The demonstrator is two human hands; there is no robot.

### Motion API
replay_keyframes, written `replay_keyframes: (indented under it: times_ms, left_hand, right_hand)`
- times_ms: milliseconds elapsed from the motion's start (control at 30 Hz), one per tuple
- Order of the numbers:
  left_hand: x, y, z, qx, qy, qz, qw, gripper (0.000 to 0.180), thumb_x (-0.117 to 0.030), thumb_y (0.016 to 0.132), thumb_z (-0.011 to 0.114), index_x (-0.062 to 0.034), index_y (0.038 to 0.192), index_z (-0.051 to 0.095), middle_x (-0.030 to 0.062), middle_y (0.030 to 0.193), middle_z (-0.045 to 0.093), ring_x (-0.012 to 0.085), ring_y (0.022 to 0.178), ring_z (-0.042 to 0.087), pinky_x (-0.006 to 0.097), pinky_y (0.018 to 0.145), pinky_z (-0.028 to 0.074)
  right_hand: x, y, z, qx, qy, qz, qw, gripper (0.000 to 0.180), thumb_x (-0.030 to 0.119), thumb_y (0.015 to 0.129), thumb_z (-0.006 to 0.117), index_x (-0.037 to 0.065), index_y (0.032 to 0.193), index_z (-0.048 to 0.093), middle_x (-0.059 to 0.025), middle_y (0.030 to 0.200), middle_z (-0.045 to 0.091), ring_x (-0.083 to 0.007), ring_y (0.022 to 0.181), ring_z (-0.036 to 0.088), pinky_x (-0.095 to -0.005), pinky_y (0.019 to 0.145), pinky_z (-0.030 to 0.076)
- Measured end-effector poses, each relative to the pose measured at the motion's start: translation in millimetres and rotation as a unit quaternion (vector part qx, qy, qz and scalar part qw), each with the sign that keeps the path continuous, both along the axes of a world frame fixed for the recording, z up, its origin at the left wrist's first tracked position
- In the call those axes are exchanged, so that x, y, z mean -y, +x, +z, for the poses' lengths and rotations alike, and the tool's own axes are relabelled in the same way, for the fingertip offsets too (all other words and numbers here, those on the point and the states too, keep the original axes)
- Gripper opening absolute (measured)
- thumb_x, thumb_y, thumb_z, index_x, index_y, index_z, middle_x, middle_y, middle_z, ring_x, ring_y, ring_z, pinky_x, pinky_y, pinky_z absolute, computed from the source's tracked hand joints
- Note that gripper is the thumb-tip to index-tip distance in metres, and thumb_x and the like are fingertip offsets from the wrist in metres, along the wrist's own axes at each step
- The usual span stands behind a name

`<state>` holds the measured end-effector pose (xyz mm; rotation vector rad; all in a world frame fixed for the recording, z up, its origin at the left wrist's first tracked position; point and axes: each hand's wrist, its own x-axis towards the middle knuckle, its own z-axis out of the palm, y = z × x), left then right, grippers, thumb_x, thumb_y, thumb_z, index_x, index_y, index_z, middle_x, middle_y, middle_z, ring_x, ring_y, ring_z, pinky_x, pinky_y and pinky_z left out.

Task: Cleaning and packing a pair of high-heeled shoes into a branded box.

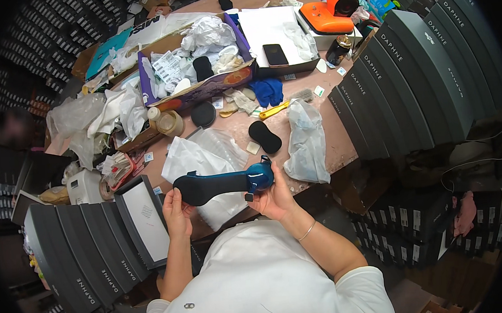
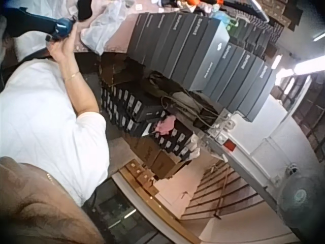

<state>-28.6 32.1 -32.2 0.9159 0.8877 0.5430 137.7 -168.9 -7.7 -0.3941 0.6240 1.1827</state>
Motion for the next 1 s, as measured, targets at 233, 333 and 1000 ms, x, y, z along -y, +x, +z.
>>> replay_keyframes:
  times_ms: [233, 333, 1000]
  left_hand:
    - [20.2, 17.7, -2.0, -0.013, 0.002, 0.028, 1.000, 0.024, -0.030, 0.092, 0.065, -0.0074, 0.094, 0.058, 0.0010, 0.079, 0.066, 0.0081, 0.061, 0.062, 0.021, 0.051, 0.049]
    - [22.8, 21.0, 3.4, -0.013, 0.022, 0.025, 0.999, 0.026, -0.031, 0.092, 0.065, -0.0063, 0.095, 0.057, 0.0023, 0.080, 0.067, 0.0078, 0.061, 0.061, 0.021, 0.052, 0.049]
    - [28.4, 17.6, -14.5, -0.044, 0.064, -0.079, 0.994, 0.052, -0.022, 0.095, 0.061, -0.0001, 0.138, 0.041, 0.0169, 0.132, 0.051, 0.0208, 0.120, 0.050, 0.032, 0.100, 0.041]
  right_hand:
    - [18.1, 19.0, -18.0, -0.007, 0.014, -0.001, 1.000, 0.063, 0.066, 0.089, 0.046, 0.008, 0.108, 0.060, -0.0109, 0.095, 0.066, -0.0262, 0.077, 0.067, -0.0382, 0.067, 0.061]
    - [18.6, 21.8, -16.1, -0.008, 0.029, 0.007, 1.000, 0.063, 0.066, 0.089, 0.046, 0.006, 0.103, 0.062, -0.0122, 0.090, 0.067, -0.0282, 0.072, 0.066, -0.0339, 0.061, 0.061]
    - [47.5, 69.9, -47.1, 0.804, -0.460, 0.178, 0.331, 0.076, 0.033, 0.080, 0.075, -0.007, 0.134, 0.040, -0.0286, 0.133, 0.047, -0.0436, 0.123, 0.045, -0.0457, 0.105, 0.036]
